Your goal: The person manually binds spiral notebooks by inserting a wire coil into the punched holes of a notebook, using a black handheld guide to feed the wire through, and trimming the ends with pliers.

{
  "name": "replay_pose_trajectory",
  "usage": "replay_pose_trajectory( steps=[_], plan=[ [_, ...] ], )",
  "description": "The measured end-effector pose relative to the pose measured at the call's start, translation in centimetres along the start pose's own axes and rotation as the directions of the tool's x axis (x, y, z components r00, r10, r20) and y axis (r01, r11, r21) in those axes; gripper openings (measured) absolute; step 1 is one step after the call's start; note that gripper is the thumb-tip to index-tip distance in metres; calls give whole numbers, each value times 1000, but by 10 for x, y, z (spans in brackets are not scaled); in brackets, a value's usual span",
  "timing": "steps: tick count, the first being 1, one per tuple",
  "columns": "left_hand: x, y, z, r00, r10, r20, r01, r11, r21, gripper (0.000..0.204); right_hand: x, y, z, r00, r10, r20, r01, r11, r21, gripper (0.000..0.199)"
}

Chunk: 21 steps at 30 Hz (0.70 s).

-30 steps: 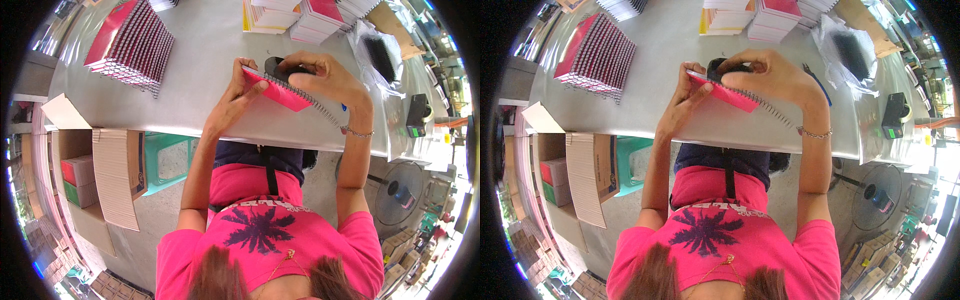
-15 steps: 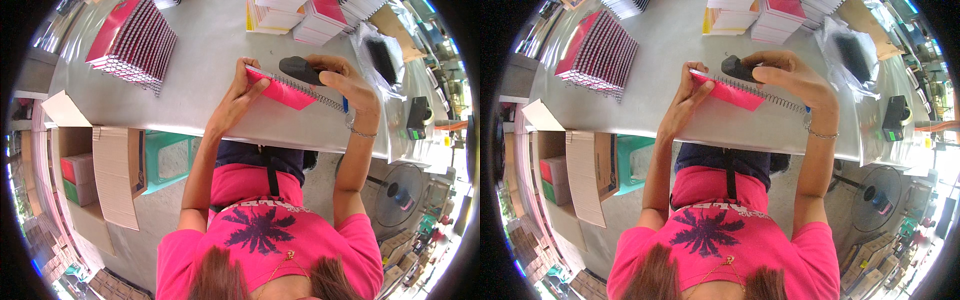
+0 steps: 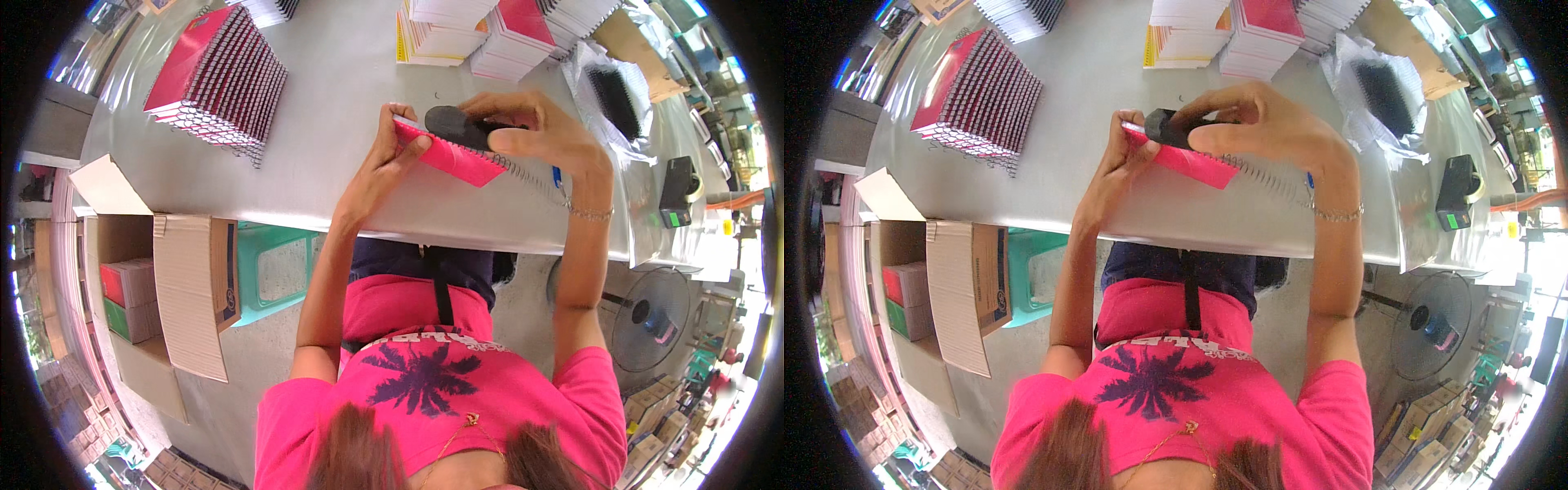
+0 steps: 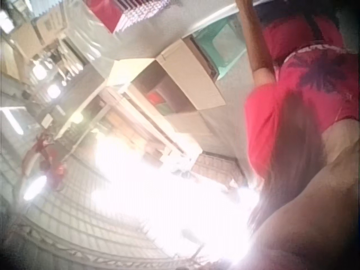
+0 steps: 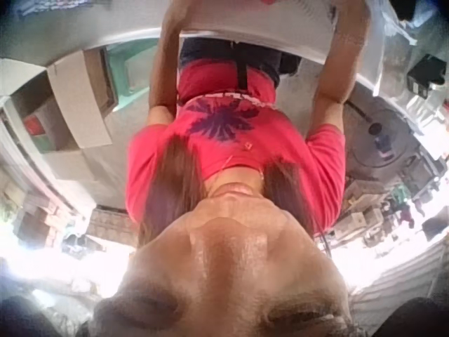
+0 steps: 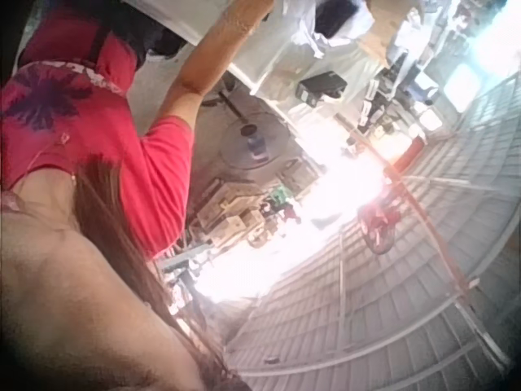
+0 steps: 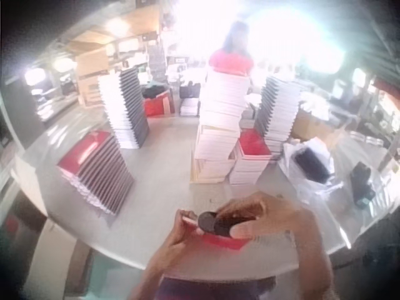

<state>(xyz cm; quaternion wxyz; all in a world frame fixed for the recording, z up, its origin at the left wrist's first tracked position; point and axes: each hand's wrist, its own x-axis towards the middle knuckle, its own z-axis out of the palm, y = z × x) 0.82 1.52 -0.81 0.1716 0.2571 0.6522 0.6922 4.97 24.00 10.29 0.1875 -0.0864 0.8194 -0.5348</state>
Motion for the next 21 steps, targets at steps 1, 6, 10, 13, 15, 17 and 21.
replay_pose_trajectory(
  steps=[1, 6, 10, 13, 15, 17, 21],
  plan=[
    [-2, -2, 0, 1000, 2, -9, -2, 1000, -5, 27, -3, 2, 1, 1000, -14, 14, 12, 992, 128, 41],
    [0, 1, 8, 999, 18, -40, -21, 997, -76, 29, 13, 26, 12, 883, -154, -443, -71, 890, -451, 40],
    [-3, 0, 8, 993, -71, -89, 65, 995, -75, 31, 11, 29, 32, 724, -422, -546, -173, 655, -735, 39],
    [-1, -1, 9, 994, -41, -100, 41, 999, 1, 32, 12, 27, 41, 758, -434, -487, 102, 816, -569, 30],
    [-2, -4, 11, 994, -8, -106, 5, 1000, -30, 32, 16, 31, 55, 843, -335, -420, 56, 833, -551, 26],
    [-1, -2, 11, 994, -2, -109, -5, 998, -65, 32, 17, 30, 60, 872, -287, -396, 33, 843, -537, 22],
    [-1, -4, 11, 975, 168, -145, -139, 972, 191, 31, 14, 21, 69, 797, -346, -496, -5, 816, -578, 15]
  ],
)
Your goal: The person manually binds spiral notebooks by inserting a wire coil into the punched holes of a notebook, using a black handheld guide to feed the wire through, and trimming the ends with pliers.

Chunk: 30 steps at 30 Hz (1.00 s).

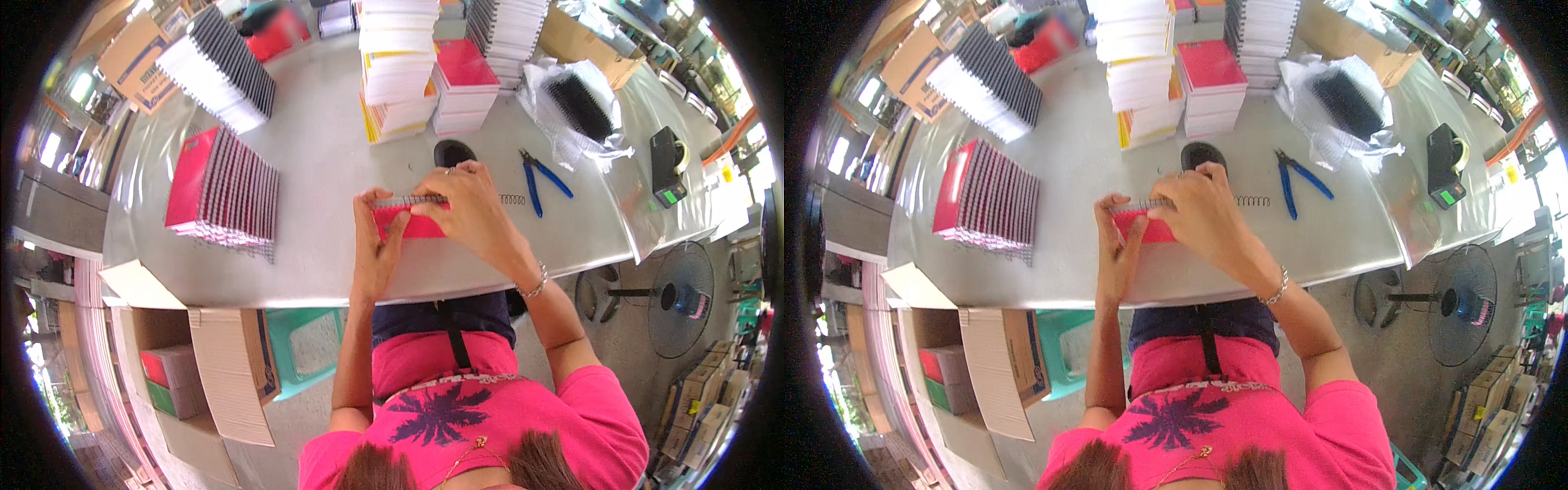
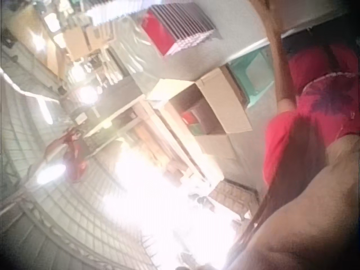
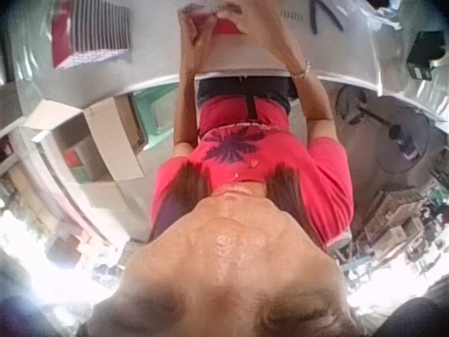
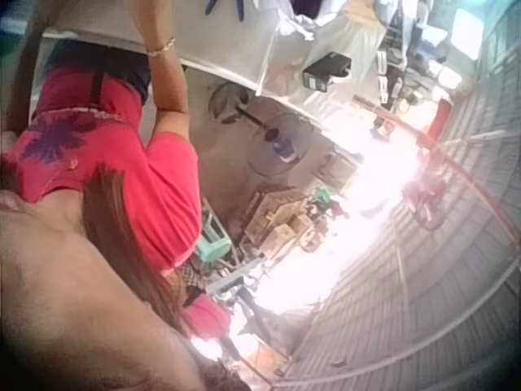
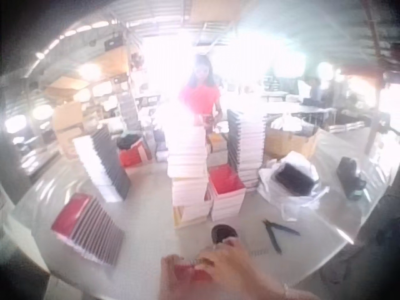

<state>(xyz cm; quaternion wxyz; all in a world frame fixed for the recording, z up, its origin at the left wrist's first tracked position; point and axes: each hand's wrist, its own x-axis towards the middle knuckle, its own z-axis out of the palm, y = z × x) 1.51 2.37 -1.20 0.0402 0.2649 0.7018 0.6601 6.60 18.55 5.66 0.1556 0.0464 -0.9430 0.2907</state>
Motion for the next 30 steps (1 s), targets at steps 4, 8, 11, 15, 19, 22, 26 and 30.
replay_pose_trajectory(
  steps=[4, 8, 11, 15, 19, 22, 26, 30],
  plan=[
    [-1, 1, 5, 1000, 10, -4, -10, 996, 85, 31, -5, -2, 14, 994, -1, -108, -4, 999, -47, 10],
    [-2, 9, 7, 995, -97, -25, 99, 992, 72, 30, -5, -2, 21, 987, -53, -152, 44, 997, -65, 9],
    [-1, 7, -1, 999, -49, -23, 50, 998, 41, 31, -2, -10, 27, 966, -97, -241, 70, 991, -117, 9],
    [5, 18, 6, 993, 113, 34, -117, 924, 363, 29, -9, -4, 23, 977, -29, -213, 6, 994, -107, 15],
    [-3, 79, 13, 950, 305, -62, -204, 761, 616, 35, -10, -1, 42, 960, -25, -280, -28, 983, -183, 18],
    [-17, 125, 5, 925, 356, 132, -374, 915, 152, 35, -8, -6, 43, 971, 4, -238, -33, 993, -116, 20],
    [-32, 168, 25, 828, 527, 192, -241, 643, -727, 34, -19, 4, 41, 969, 49, -242, -76, 992, -104, 17],
    [-36, 200, 33, 761, 638, 116, -338, 543, -768, 30, -15, -7, 39, 956, 33, -291, -55, 996, -68, 16]
  ],
)
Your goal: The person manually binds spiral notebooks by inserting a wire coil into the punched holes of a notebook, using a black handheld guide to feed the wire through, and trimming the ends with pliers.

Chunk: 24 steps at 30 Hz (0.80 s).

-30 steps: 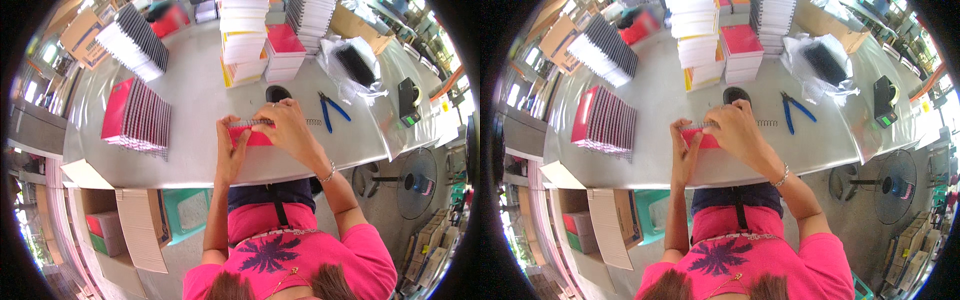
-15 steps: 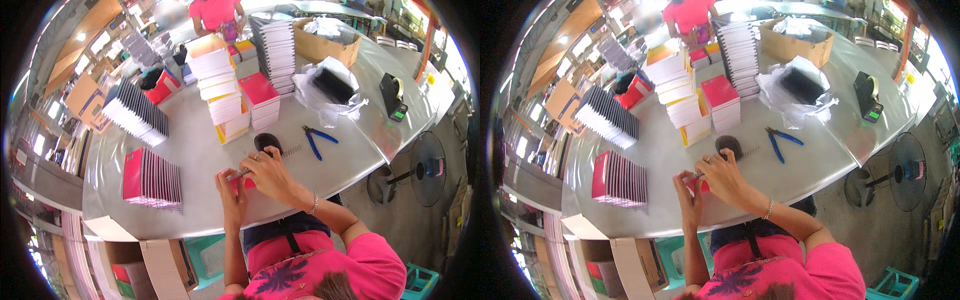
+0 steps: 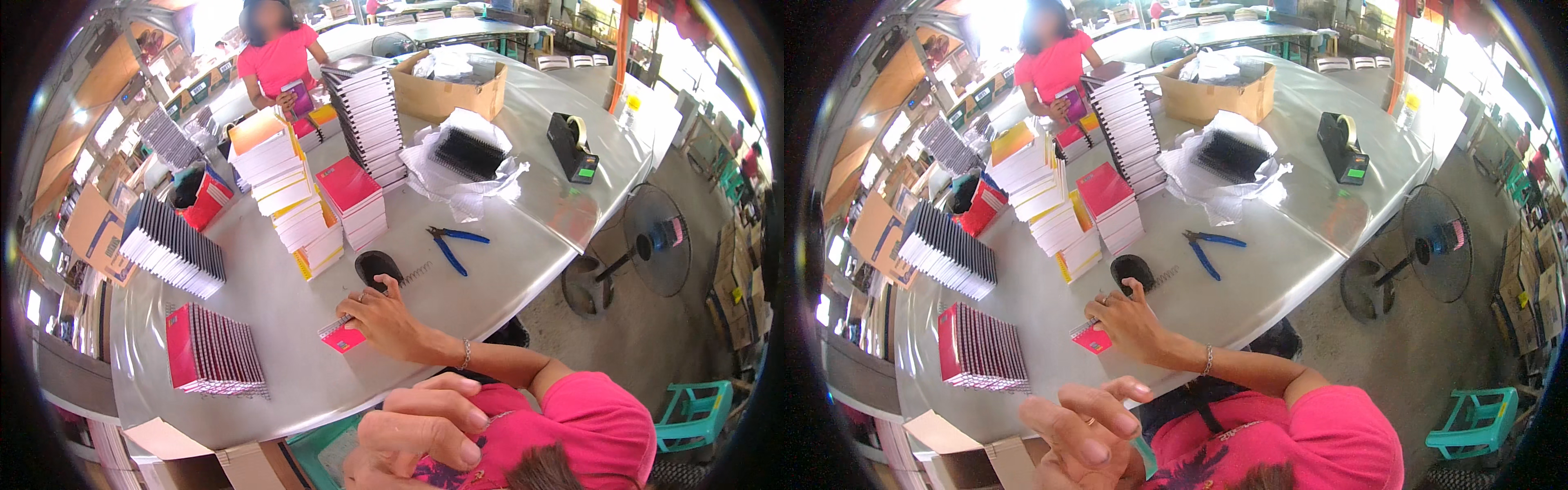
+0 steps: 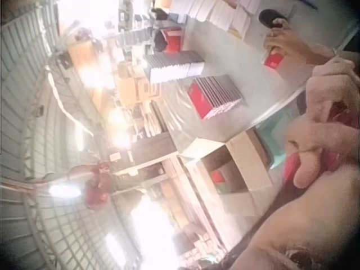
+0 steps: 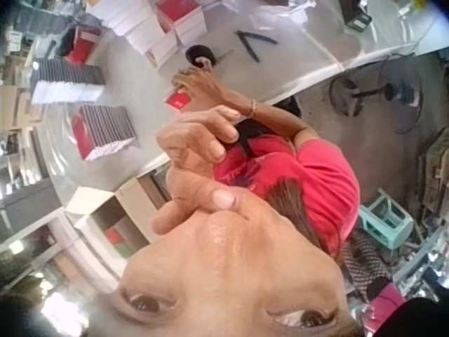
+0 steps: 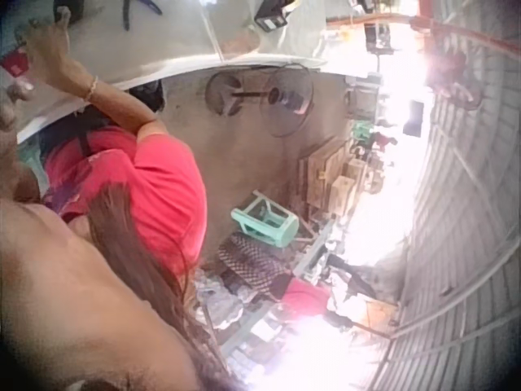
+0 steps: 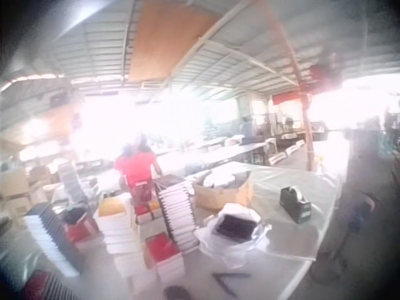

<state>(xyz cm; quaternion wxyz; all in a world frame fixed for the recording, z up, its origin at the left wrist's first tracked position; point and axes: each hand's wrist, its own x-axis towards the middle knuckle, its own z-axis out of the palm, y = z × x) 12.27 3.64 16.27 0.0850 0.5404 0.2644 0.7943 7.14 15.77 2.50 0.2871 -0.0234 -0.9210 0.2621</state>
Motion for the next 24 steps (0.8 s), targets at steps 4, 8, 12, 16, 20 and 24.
replay_pose_trajectory(
  steps=[4, 8, 12, 16, 20, 24],
  plan=[
    [12, 1, -10, 984, 113, 141, -74, 964, -254, 44, 1, -1, 4, 1000, 4, -21, -4, 999, 32, 16],
    [-3, -11, -9, 980, 150, 132, -55, 837, -544, 57, -1, 4, 15, 996, -34, -77, 32, 999, -24, 14],
    [16, -24, 3, 979, 194, 60, -106, 741, -664, 51, 0, 11, 4, 998, 3, -61, -3, 1000, 3, 14],
    [25, -2, 20, 921, 380, -83, -385, 921, -62, 25, 5, 2, 11, 1000, 9, 9, -10, 997, 79, 13],
    [53, -17, -23, 726, 604, 327, -604, 333, 724, 11, 0, 17, 0, 999, 28, -18, -27, 999, 43, 12],
    [39, 30, 12, 961, 275, 14, -76, 218, 973, 15, 8, -3, 0, 999, 0, 45, -3, 997, 78, 13]
  ],
)
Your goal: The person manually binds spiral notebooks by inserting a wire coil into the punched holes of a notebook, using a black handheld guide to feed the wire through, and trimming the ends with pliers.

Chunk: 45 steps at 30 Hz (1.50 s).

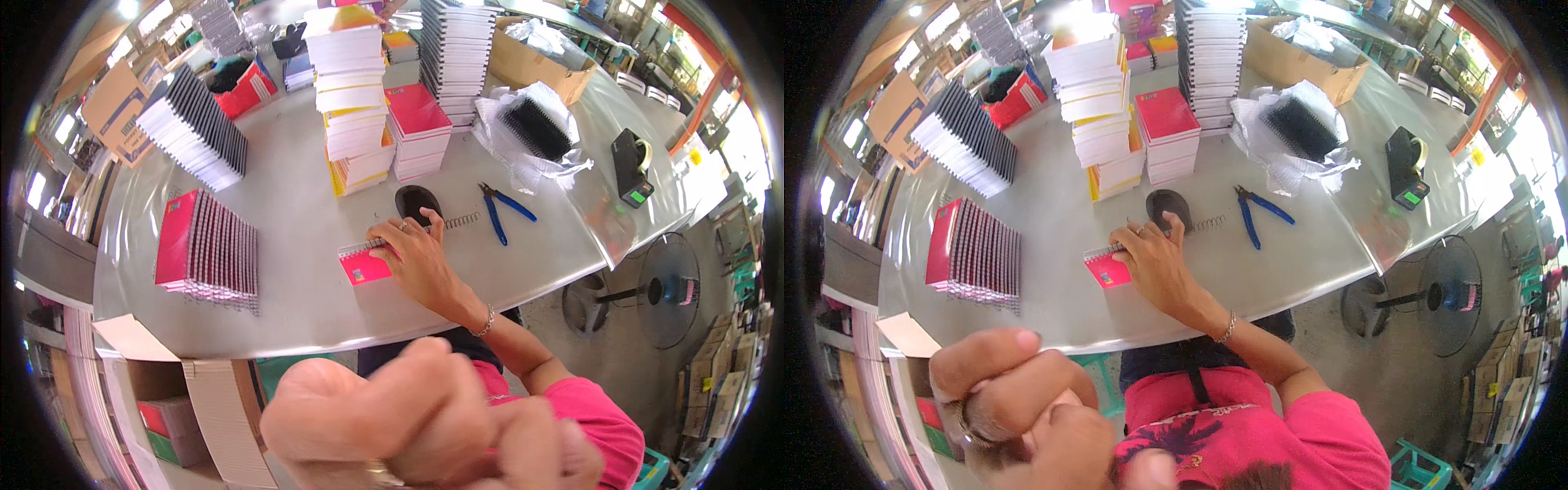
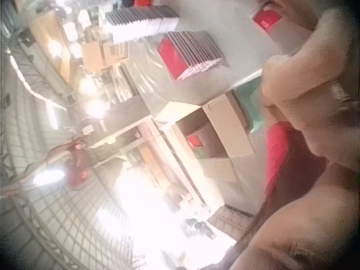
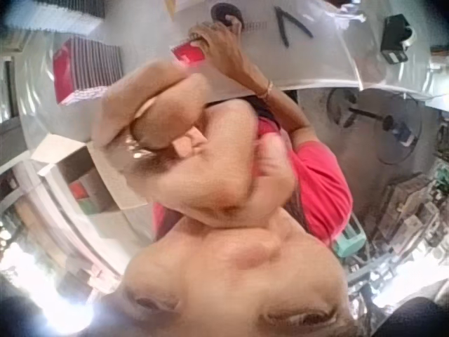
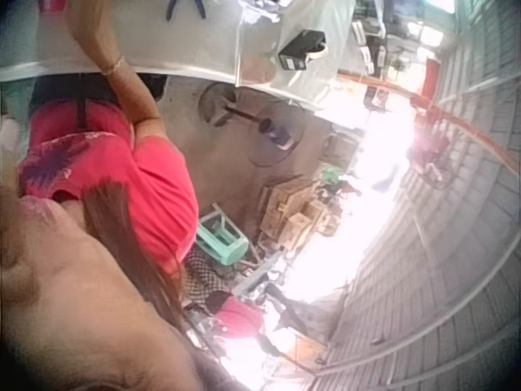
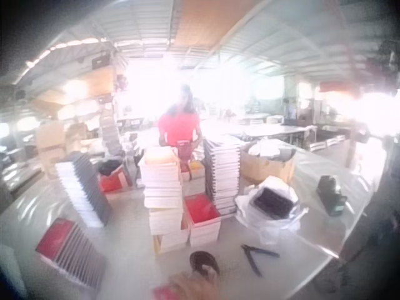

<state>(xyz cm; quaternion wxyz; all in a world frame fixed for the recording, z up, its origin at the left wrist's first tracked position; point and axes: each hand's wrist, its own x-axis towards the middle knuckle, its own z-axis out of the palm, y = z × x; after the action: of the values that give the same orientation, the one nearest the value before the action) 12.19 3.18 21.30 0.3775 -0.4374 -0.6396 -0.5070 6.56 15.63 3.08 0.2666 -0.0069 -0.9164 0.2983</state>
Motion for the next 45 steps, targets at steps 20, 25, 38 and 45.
replay_pose_trajectory(
  steps=[20, 25, 38, 45],
  plan=[
    [15, -43, -23, 880, 206, 427, -249, 967, 46, 19, 4, 20, 2, 992, -73, -102, 51, 977, -207, 13],
    [-17, -103, -6, 914, -186, 361, 193, 981, 15, 28, 13, 18, -1, 996, -22, -91, 14, 995, -94, 13],
    [-173, -183, 48, 590, -692, 416, 805, 543, -238, 24, 11, 9, -3, 992, -92, -81, 86, 993, -81, 10],
    [-160, -169, 50, 521, -715, 467, 850, 383, -362, 21, 16, 10, -6, 998, -51, -24, 51, 999, 6, 12]
  ],
)
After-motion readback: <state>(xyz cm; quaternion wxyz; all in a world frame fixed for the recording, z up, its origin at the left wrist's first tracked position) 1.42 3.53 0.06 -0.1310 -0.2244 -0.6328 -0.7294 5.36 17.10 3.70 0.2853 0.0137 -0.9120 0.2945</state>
